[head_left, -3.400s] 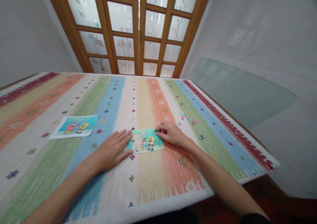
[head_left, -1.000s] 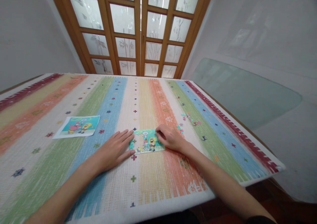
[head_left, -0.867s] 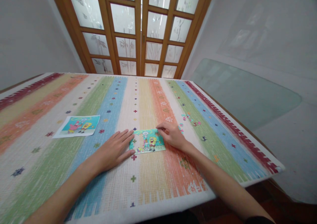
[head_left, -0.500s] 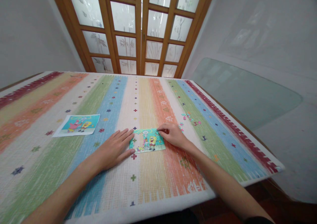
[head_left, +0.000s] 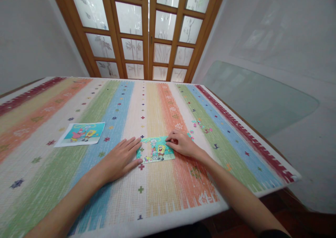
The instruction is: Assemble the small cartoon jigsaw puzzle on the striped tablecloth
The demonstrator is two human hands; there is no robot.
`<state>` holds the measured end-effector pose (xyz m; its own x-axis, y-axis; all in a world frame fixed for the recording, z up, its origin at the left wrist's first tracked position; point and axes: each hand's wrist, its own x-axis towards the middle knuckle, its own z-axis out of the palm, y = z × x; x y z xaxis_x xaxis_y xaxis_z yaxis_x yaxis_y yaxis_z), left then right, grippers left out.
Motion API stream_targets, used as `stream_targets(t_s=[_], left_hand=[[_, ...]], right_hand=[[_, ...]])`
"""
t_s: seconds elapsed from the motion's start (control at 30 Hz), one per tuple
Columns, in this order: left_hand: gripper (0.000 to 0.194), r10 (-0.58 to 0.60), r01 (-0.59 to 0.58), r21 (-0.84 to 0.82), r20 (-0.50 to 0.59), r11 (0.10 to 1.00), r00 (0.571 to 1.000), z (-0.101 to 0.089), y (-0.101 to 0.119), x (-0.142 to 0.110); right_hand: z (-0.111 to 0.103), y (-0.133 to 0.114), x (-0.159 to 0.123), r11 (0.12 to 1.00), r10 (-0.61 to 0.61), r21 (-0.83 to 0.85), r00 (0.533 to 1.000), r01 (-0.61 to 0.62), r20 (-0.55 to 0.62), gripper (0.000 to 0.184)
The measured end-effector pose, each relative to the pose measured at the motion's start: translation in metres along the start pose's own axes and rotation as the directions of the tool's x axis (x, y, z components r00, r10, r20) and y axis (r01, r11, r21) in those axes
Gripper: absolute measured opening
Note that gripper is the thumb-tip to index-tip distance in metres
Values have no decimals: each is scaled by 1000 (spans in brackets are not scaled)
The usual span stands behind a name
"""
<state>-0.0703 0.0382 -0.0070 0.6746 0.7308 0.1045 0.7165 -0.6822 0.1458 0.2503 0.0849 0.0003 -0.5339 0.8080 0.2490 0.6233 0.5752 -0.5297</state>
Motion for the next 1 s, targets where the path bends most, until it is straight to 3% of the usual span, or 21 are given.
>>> stream_targets(t_s=[0.47,0.7,0.87,1.0], left_hand=[[60,6,-6,-12,-23,1000,1000,2,-2,0],[62,9,-9,0,-11,1000,1000,3,-3,1],[61,10,-10,3,-29,1000,1000,6,-6,1],[62,6,-7,-3,-27,1000,1000,6,-7,1]], right_hand=[[8,-1,-1,999,2,-41,996,-6,-88,8],[9,-1,2,992,9,-123,997,-18,-72,10],[7,-1,1,953,-109,-288,993,90,-49,10],[4,-3,-1,936,-161,-320,987,147,-16,11]])
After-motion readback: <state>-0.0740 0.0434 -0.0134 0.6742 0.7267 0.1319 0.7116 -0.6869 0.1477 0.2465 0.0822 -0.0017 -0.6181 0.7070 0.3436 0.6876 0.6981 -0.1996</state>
